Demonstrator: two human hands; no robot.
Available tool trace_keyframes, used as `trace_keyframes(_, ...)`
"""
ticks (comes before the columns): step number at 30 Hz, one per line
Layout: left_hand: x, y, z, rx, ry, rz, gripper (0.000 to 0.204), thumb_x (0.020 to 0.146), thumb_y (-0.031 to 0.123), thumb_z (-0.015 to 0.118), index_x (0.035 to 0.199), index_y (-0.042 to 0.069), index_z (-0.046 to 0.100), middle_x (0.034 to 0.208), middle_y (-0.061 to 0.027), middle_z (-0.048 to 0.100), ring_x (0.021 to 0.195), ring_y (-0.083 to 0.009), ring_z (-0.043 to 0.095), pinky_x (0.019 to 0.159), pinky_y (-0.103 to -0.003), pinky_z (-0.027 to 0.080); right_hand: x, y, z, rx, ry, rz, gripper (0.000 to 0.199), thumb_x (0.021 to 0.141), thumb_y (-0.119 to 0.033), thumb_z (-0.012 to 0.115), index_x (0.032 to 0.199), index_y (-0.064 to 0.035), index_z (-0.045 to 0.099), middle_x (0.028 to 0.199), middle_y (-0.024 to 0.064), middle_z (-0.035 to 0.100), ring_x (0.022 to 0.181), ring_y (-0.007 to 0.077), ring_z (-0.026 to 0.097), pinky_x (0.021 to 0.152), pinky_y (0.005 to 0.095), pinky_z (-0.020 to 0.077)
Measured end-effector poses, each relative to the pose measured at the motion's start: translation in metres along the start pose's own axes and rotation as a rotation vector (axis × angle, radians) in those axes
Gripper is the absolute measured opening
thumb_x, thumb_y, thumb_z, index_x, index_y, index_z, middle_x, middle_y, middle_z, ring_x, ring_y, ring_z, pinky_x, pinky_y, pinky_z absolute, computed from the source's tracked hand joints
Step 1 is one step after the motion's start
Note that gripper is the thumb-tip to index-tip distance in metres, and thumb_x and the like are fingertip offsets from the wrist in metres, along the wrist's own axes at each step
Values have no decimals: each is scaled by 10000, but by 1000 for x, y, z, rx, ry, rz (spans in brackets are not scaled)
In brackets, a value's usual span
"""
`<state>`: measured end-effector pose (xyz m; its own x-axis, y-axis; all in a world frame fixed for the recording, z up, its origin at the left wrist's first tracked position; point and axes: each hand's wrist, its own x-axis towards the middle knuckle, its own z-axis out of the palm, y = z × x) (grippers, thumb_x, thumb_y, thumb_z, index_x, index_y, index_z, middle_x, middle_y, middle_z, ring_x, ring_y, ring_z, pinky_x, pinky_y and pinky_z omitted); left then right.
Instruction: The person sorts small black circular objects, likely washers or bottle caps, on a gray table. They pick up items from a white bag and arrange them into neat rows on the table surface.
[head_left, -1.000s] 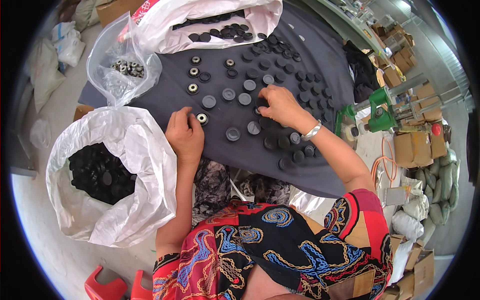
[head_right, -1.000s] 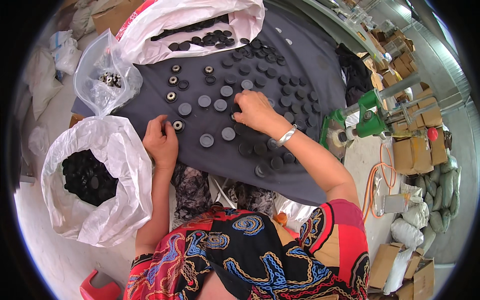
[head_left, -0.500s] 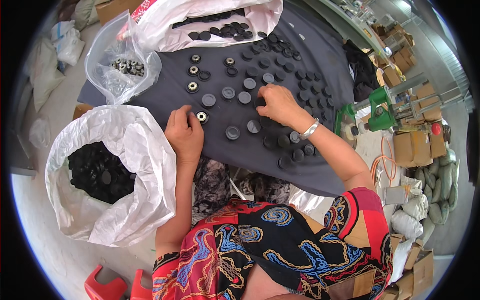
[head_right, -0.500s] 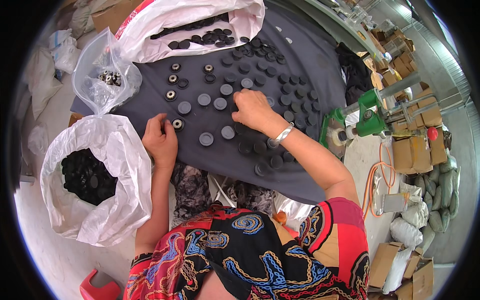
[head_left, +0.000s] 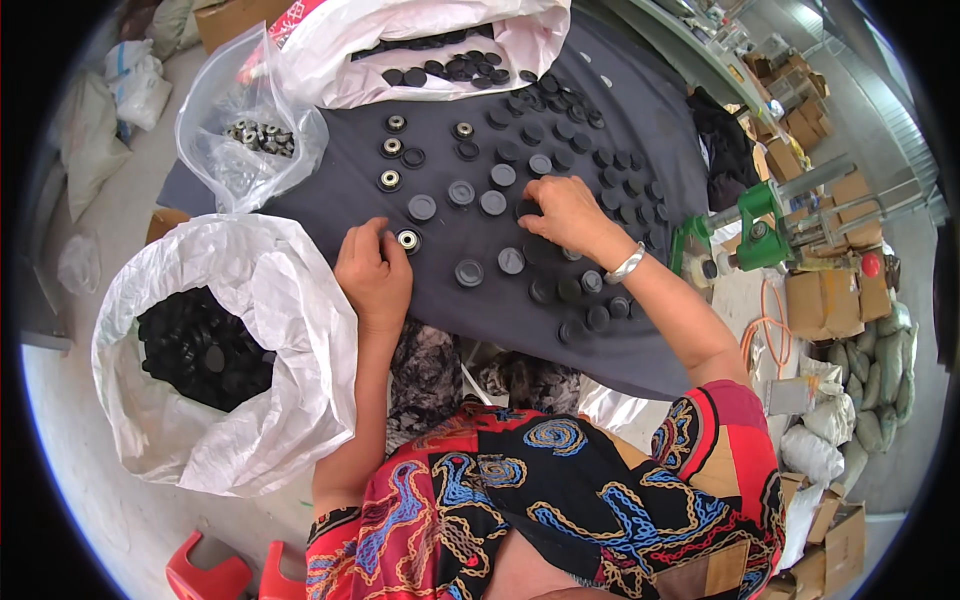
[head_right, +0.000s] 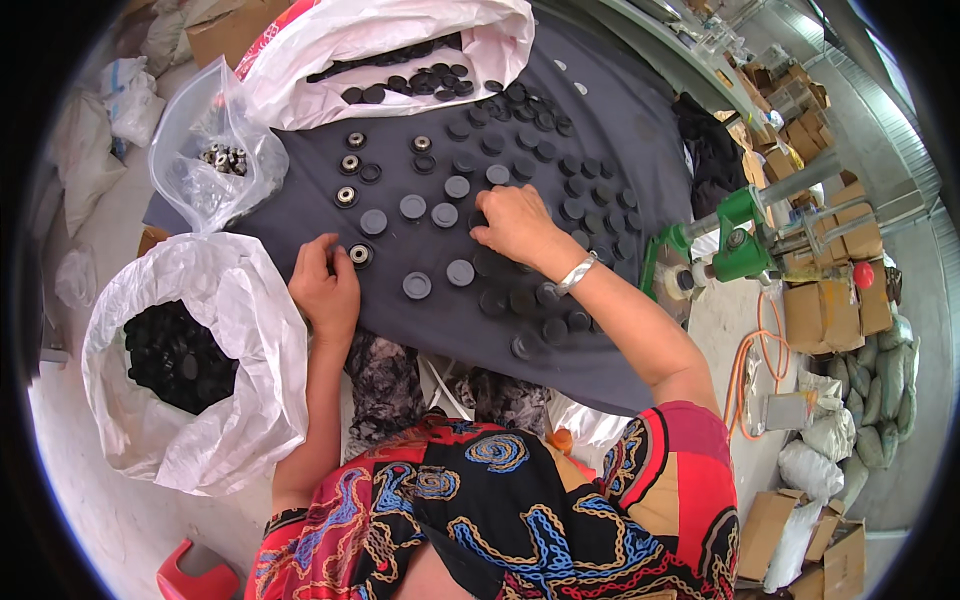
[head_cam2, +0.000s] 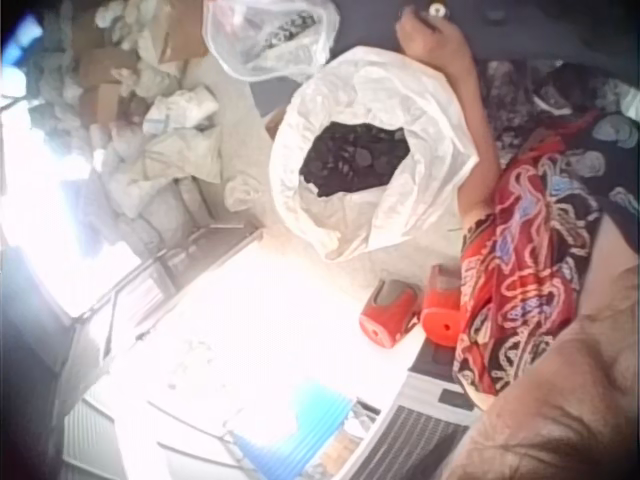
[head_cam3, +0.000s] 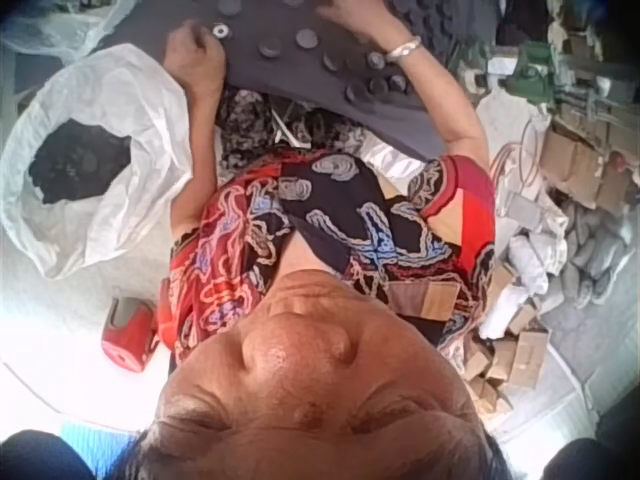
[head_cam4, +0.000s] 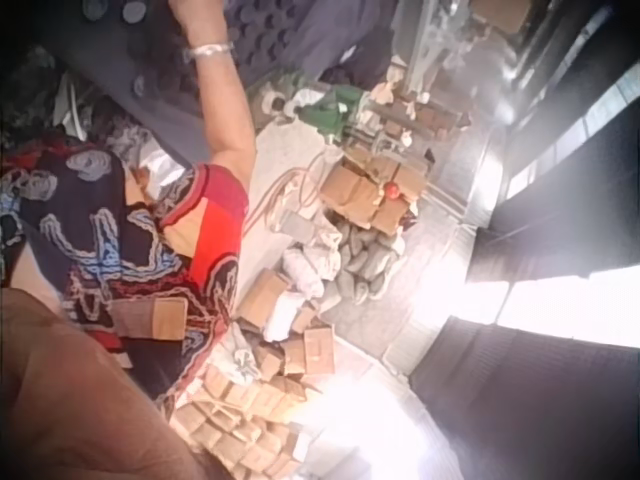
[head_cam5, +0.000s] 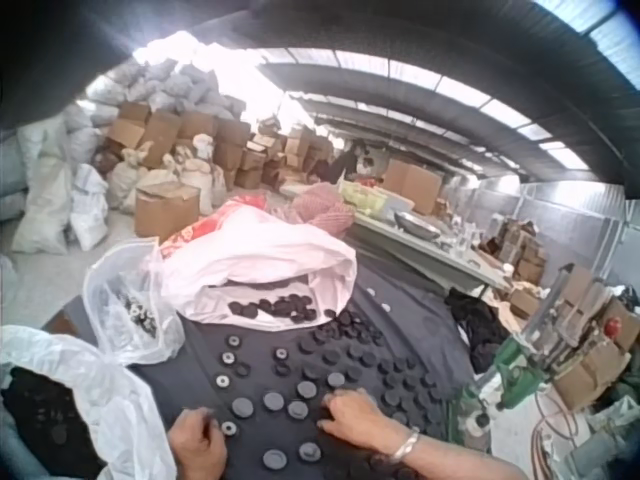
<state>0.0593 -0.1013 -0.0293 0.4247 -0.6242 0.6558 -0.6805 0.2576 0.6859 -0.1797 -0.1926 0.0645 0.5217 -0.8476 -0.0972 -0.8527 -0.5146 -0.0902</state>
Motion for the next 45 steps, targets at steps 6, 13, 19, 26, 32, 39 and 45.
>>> trace_keyframes(6,-1,-4,0,28,-7,5,157,772,-45,627,923,-6,650,791,-131,638,639,-272,639,584,-352,510,38,-12,-23,38,294,-64,276,785,-247,718,902,0,675,868,180,677,844,359,649,766,452,503)
trace_keyframes(13,0,1,0,-26,-11,-23,155,761,-49,620,906,-7,651,749,-142,607,631,-323,594,562,-416,469,109,-35,4,-138,116,-32,298,789,-206,733,980,13,666,932,212,701,876,386,682,762,447,548)
trace_keyframes(19,2,1,-2,-30,35,2,151,769,-63,606,905,-11,646,732,-139,593,615,-314,582,545,-400,461,113,-29,10,-10,220,-166,301,769,-161,708,1008,-1,617,858,205,675,813,372,664,737,459,525)
trace_keyframes(26,1,-1,0,-43,43,10,147,769,-64,608,900,-11,647,726,-138,590,612,-313,579,547,-407,457,99,-36,8,340,134,-142,350,727,-130,705,1048,-18,624,909,186,664,834,354,647,770,433,508)
trace_keyframes(32,2,-3,1,-46,53,25,149,764,-65,616,896,-5,651,721,-135,588,616,-316,580,548,-413,456,101,-27,7,280,189,-274,280,727,-116,697,978,-11,634,882,188,664,841,358,648,767,434,503)
trace_keyframes(39,2,0,0,-44,35,7,148,763,-62,620,894,-2,653,721,-134,589,622,-321,584,553,-413,460,108,-25,3,301,122,-202,222,736,-63,652,946,11,647,904,193,673,885,361,655,794,421,511)
trace_keyframes(45,1,-2,-1,-40,37,4,149,762,-56,622,897,-3,654,730,-137,595,628,-323,587,557,-413,463,99,-32,-3,266,122,-224,274,758,-43,626,1026,-6,672,983,194,661,934,360,642,851,423,509)
